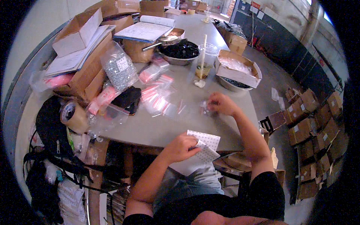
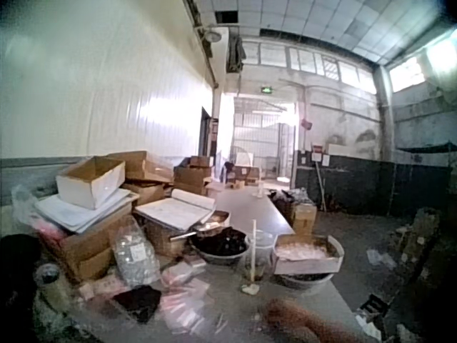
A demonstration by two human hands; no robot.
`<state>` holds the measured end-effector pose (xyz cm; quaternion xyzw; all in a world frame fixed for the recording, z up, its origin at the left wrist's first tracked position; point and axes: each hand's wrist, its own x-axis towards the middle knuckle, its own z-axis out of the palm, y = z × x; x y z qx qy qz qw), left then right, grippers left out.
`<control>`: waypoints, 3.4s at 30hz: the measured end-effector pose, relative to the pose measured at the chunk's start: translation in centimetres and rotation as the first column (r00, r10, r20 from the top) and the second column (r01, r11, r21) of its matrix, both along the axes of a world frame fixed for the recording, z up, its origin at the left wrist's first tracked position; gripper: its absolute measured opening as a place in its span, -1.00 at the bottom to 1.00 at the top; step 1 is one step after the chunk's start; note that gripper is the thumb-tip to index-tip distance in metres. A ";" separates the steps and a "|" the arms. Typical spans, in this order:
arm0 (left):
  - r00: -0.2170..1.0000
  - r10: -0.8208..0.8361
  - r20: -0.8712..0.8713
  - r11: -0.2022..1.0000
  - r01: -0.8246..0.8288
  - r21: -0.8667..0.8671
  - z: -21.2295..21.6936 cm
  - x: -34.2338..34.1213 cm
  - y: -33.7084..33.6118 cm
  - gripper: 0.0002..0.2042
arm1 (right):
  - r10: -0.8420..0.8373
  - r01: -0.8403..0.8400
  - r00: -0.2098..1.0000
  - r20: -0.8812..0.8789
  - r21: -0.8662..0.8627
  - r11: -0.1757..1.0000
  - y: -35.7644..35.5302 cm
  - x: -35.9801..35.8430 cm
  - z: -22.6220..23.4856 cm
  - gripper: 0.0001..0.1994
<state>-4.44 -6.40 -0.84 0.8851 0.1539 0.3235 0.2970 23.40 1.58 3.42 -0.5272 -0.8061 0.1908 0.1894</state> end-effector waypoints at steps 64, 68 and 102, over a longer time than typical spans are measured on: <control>0.939 0.317 0.133 0.948 -0.314 -0.045 0.0 -4.8 1.8 -0.86 | 0.041 -0.099 0.927 -0.373 -0.138 0.986 -6.9 -9.8 4.8 -0.90; 0.951 0.275 0.139 0.957 -0.284 0.051 -0.9 -4.7 1.5 -0.87 | -0.099 0.061 0.974 -0.202 -0.188 0.980 -1.3 -8.1 3.5 -0.83; 0.960 0.258 0.104 0.965 -0.262 0.022 0.8 -4.1 0.2 -0.85 | 0.267 -0.280 0.937 0.226 0.029 0.960 4.6 -14.3 -1.0 -0.83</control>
